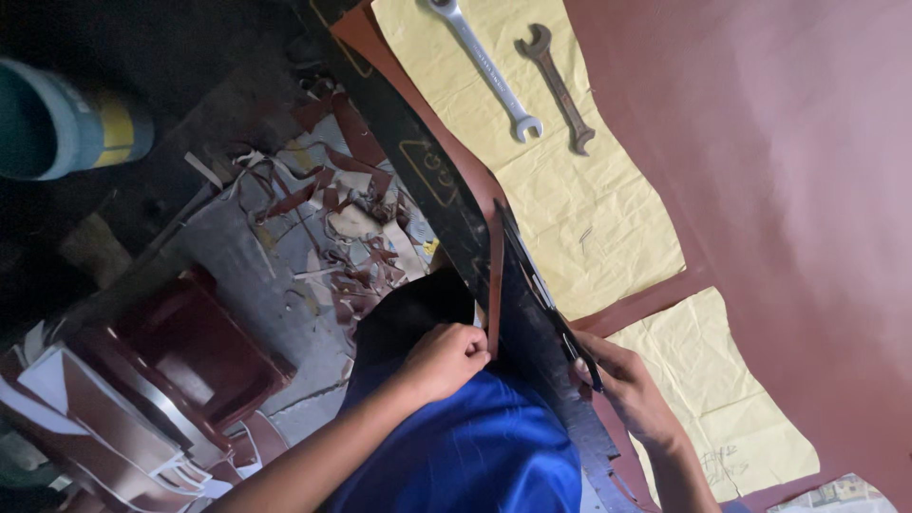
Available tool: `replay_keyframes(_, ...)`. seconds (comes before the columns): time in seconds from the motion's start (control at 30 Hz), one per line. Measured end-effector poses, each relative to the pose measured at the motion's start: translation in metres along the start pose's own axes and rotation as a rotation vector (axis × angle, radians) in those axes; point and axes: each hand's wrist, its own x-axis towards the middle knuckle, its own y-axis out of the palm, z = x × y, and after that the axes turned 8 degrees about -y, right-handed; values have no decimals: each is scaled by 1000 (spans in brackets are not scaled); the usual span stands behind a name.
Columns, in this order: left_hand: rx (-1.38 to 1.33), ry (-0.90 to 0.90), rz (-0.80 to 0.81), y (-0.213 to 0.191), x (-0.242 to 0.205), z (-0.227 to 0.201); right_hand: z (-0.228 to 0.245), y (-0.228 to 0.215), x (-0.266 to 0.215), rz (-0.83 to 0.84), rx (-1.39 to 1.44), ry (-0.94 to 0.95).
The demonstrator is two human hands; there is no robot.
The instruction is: The person uses large shears to cut a brown sheet of leather, following the outline of a yellow paper pattern placed on top. They periodically reposition the pattern and use wrenches to hold it in place while cutting. The person also uses a white marker to draw on the leather.
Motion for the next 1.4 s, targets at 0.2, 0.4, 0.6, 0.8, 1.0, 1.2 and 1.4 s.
replay_keyframes(0.2, 3, 38, -307, -28, 2, -36, 9, -1, 2, -11, -9, 68)
replay_keyframes(0.4, -614, 85, -321, -49, 59, -56, 2, -5, 2, -3, -5, 46)
replay_keyframes(0.6, -743, -81, -211, -38, 73, -53, 4, -10, 14, -15, -56, 44)
replay_keyframes(0.8, -853, 2, -300, -48, 65, -62, 13, -13, 18, 6, -68, 81)
replay_keyframes(1.0, -875, -66, -265, -49, 74, -67, 13, -22, 23, 28, -27, 101)
replay_keyframes(1.2, -826, -60, -257, -47, 76, -54, 23, -34, 40, 48, -82, 125)
replay_keyframes(1.4, -827, -90, -245, -52, 71, -47, 34, -45, 44, 53, -126, 151)
